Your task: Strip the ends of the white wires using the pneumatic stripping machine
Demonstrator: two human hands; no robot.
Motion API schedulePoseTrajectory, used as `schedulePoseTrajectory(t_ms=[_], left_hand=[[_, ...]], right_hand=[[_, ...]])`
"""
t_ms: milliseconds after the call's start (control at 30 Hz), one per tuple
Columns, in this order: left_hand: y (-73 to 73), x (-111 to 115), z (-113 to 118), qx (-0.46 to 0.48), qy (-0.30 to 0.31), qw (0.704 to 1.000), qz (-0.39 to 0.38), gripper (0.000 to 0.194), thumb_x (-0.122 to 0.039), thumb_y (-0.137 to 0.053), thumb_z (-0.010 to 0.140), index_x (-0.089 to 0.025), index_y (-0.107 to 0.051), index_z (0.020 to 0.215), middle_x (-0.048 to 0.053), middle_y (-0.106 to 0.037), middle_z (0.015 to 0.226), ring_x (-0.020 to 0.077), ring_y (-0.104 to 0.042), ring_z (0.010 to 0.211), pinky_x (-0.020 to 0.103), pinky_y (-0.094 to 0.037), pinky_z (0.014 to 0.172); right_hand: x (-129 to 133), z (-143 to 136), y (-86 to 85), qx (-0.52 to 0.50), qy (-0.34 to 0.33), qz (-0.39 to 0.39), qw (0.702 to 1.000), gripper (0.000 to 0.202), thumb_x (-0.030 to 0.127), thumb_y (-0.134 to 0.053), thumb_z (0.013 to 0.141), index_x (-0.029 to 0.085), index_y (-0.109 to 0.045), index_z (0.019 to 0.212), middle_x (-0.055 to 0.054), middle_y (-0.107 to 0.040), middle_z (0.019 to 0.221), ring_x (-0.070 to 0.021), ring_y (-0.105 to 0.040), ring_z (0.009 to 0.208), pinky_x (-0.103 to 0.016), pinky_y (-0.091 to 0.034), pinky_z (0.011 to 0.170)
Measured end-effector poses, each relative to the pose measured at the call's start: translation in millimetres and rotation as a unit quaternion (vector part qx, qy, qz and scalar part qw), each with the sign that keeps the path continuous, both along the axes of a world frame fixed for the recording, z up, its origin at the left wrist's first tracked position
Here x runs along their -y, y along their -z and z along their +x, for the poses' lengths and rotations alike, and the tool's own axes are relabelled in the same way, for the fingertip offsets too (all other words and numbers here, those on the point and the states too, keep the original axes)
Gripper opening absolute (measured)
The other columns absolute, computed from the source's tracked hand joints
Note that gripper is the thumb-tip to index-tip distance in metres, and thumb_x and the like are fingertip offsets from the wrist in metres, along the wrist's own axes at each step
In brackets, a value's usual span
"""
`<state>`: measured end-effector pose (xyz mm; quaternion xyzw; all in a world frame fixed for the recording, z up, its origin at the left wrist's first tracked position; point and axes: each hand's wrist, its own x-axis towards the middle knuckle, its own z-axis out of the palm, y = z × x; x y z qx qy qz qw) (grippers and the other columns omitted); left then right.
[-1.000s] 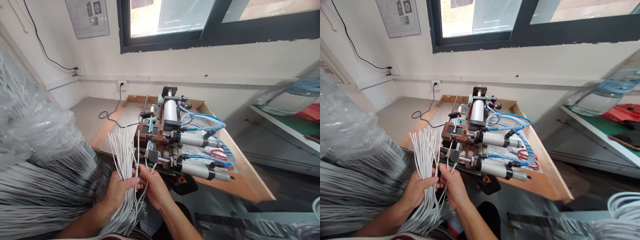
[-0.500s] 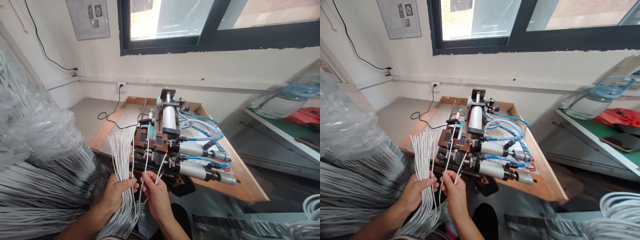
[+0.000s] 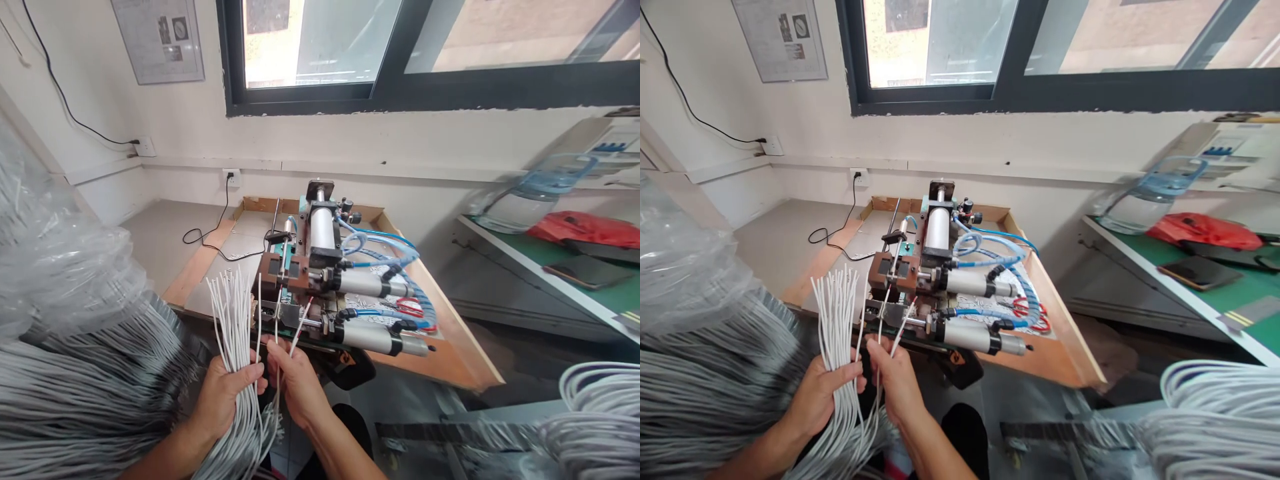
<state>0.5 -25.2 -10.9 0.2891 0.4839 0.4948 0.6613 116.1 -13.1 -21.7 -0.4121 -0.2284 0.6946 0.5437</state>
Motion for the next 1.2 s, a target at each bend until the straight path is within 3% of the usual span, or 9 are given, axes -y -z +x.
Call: schedulePoseTrajectory(t_ms=[100, 267, 467, 567, 667, 767, 867, 1067, 1200], left_hand=[[1.2, 1.8, 1.2, -0.010, 0.007, 0.999, 0.032, 0.020, -0.019, -0.075, 0.053, -0.014, -0.064, 0.069, -0.002, -0.061, 0.052, 0.0124, -0.055, 0.046, 0.025, -0.044, 0.051], [-0.3, 2.5, 1.7, -0.016, 0.008, 0.998, 0.067, 0.016, -0.024, -0.070, 0.061, -0.013, -0.067, 0.071, 0.002, -0.064, 0.059, 0.0152, -0.057, 0.056, 0.026, -0.046, 0.057], [2.0, 2.8, 0.3, -0.022, -0.031, 0.998, 0.048, 0.022, -0.028, -0.066, 0.066, -0.013, -0.068, 0.082, 0.003, -0.064, 0.061, 0.0176, -0.059, 0.060, 0.031, -0.049, 0.059], [0.6, 3.4, 0.1, -0.054, -0.026, 0.995, 0.076, 0.014, -0.027, -0.065, 0.067, -0.014, -0.068, 0.072, 0.002, -0.065, 0.058, 0.0161, -0.059, 0.057, 0.028, -0.048, 0.061], [-0.2, 3.8, 0.1, -0.074, -0.021, 0.993, 0.092, 0.013, -0.025, -0.066, 0.066, -0.013, -0.066, 0.060, 0.002, -0.065, 0.055, 0.0154, -0.058, 0.056, 0.027, -0.047, 0.061], [3.0, 4.0, 0.1, -0.057, -0.013, 0.995, 0.077, 0.010, -0.024, -0.067, 0.065, -0.014, -0.068, 0.065, 0.002, -0.066, 0.058, 0.0160, -0.058, 0.056, 0.028, -0.047, 0.059], [6.8, 3.9, -0.1, -0.050, 0.011, 0.995, 0.083, 0.014, -0.024, -0.066, 0.066, -0.014, -0.069, 0.074, 0.003, -0.068, 0.065, 0.0176, -0.059, 0.061, 0.029, -0.047, 0.063], [4.7, 4.1, -1.4, -0.060, 0.002, 0.992, 0.110, 0.012, -0.024, -0.066, 0.066, -0.014, -0.069, 0.072, 0.002, -0.068, 0.069, 0.0166, -0.059, 0.068, 0.028, -0.045, 0.071], [4.5, 4.3, -1.9, -0.029, -0.017, 0.998, 0.061, 0.013, -0.024, -0.069, 0.062, -0.014, -0.068, 0.071, 0.002, -0.067, 0.068, 0.0163, -0.059, 0.066, 0.030, -0.048, 0.069]], right_hand=[[-0.5, -5.4, -2.6, -0.001, -0.014, 0.027, 1.000, 0.028, 0.040, -0.070, 0.061, 0.013, -0.064, 0.066, 0.004, -0.049, 0.049, -0.0063, -0.037, 0.039, -0.019, -0.030, 0.037], [11.6, -6.9, -6.3, 0.012, 0.038, 0.080, 0.996, 0.025, 0.039, -0.066, 0.067, 0.014, -0.063, 0.061, 0.002, -0.052, 0.050, -0.0090, -0.043, 0.043, -0.022, -0.035, 0.043], [13.8, 1.4, 1.0, 0.053, 0.099, 0.023, 0.993, 0.025, 0.035, -0.069, 0.063, 0.013, -0.061, 0.057, 0.003, -0.048, 0.048, -0.0052, -0.032, 0.041, -0.019, -0.024, 0.040], [8.6, 3.3, 0.3, 0.037, 0.101, 0.000, 0.994, 0.025, 0.034, -0.070, 0.062, 0.012, -0.061, 0.058, 0.003, -0.047, 0.048, -0.0048, -0.033, 0.041, -0.018, -0.022, 0.039], [3.7, 3.1, -4.7, 0.006, 0.077, -0.005, 0.997, 0.024, 0.035, -0.070, 0.061, 0.012, -0.063, 0.065, 0.005, -0.044, 0.047, -0.0042, -0.031, 0.041, -0.017, -0.021, 0.039], [0.1, 0.2, -8.8, -0.031, 0.001, -0.005, 1.000, 0.026, 0.037, -0.071, 0.061, 0.013, -0.062, 0.068, 0.009, -0.036, 0.043, -0.0044, -0.030, 0.039, -0.017, -0.026, 0.039], [-0.1, -4.1, -8.4, -0.034, -0.029, 0.002, 0.999, 0.028, 0.039, -0.072, 0.058, 0.014, -0.060, 0.062, 0.007, -0.041, 0.042, -0.0069, -0.037, 0.038, -0.021, -0.033, 0.041], [8.6, -4.4, 0.5, 0.015, 0.110, 0.034, 0.993, 0.024, 0.036, -0.071, 0.061, 0.014, -0.064, 0.063, 0.000, -0.058, 0.054, -0.0056, -0.040, 0.044, -0.018, -0.027, 0.042], [7.6, -1.6, 1.7, -0.003, 0.131, -0.010, 0.991, 0.025, 0.037, -0.073, 0.058, 0.014, -0.063, 0.060, 0.001, -0.056, 0.050, -0.0052, -0.039, 0.043, -0.017, -0.025, 0.041]])
